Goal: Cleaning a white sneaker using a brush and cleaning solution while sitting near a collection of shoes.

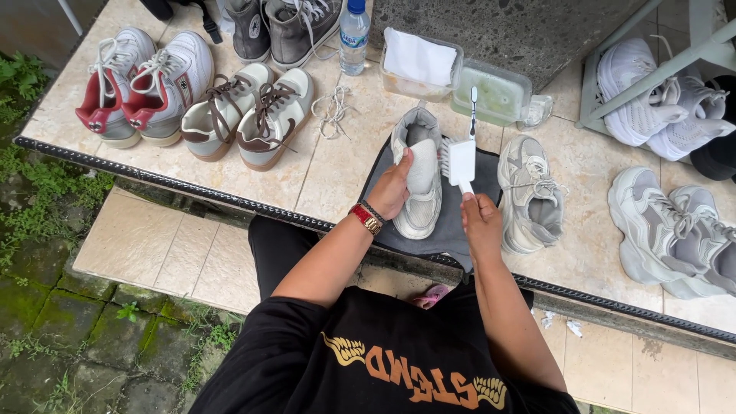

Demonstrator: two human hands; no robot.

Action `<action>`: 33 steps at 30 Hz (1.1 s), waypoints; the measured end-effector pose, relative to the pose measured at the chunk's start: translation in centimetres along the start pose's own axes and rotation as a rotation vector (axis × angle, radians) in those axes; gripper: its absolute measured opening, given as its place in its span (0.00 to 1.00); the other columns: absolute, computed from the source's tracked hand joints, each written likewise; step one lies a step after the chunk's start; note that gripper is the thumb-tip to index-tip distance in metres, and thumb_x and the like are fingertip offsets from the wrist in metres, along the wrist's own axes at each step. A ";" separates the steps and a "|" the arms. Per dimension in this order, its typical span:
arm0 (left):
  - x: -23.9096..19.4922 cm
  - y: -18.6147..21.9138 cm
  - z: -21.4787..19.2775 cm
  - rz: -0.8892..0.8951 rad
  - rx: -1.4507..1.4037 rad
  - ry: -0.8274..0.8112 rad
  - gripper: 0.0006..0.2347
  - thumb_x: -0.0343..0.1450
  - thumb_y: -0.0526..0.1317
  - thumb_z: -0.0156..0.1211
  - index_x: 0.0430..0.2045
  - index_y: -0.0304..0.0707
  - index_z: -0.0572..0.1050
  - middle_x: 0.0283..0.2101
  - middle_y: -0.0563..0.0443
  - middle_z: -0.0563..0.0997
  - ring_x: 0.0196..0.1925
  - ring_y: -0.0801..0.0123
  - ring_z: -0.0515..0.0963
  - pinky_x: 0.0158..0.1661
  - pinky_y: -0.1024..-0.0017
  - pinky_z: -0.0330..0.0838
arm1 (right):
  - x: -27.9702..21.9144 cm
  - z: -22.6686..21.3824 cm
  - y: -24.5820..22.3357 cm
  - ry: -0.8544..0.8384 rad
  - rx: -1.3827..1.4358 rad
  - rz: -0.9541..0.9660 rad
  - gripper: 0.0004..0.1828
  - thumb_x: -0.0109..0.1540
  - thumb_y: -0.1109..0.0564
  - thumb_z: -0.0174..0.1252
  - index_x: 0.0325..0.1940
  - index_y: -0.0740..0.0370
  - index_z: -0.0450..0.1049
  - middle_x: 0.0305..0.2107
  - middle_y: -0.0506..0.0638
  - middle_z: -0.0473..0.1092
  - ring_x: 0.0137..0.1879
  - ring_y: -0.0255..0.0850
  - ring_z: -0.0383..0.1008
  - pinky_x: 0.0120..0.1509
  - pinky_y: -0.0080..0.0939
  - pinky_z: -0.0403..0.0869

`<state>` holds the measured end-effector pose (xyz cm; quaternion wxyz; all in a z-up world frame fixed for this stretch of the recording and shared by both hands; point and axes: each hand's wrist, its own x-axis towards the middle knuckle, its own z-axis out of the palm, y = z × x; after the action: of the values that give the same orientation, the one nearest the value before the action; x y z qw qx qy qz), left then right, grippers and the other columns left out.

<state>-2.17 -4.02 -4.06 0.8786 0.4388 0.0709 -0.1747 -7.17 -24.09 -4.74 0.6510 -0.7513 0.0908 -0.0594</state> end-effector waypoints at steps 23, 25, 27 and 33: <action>-1.4 1.4 0.6 0.031 -0.050 0.018 0.30 0.77 0.61 0.47 0.61 0.28 0.66 0.63 0.38 0.72 0.68 0.52 0.68 0.65 0.55 0.63 | -0.4 -0.6 -1.6 0.053 -0.015 0.016 0.17 0.72 0.56 0.52 0.27 0.57 0.69 0.10 0.44 0.59 0.15 0.28 0.57 0.19 0.25 0.55; -1.5 1.4 0.6 0.027 -0.045 0.017 0.30 0.78 0.61 0.46 0.61 0.28 0.66 0.63 0.38 0.72 0.68 0.52 0.67 0.65 0.55 0.63 | -1.2 -0.5 -2.4 0.078 0.012 0.035 0.17 0.73 0.56 0.50 0.28 0.57 0.69 0.10 0.44 0.58 0.14 0.28 0.56 0.18 0.25 0.55; -0.9 0.9 0.5 0.034 -0.037 0.022 0.30 0.77 0.61 0.48 0.60 0.30 0.68 0.62 0.42 0.72 0.67 0.56 0.69 0.65 0.57 0.65 | -2.5 0.4 -2.7 -0.037 0.024 0.017 0.17 0.71 0.58 0.53 0.27 0.60 0.70 0.10 0.46 0.59 0.14 0.29 0.60 0.17 0.26 0.58; -0.9 0.9 0.8 0.048 -0.058 -0.005 0.30 0.78 0.61 0.47 0.62 0.30 0.66 0.63 0.39 0.72 0.68 0.52 0.67 0.65 0.55 0.63 | -1.5 1.1 -0.9 -0.014 -0.014 0.002 0.16 0.70 0.57 0.55 0.27 0.60 0.71 0.10 0.46 0.59 0.15 0.30 0.59 0.20 0.25 0.57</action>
<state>-2.69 -3.94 -2.65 0.8951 0.4142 0.0634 -0.1526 -8.34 -22.59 -3.99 0.6464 -0.7561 0.0874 -0.0528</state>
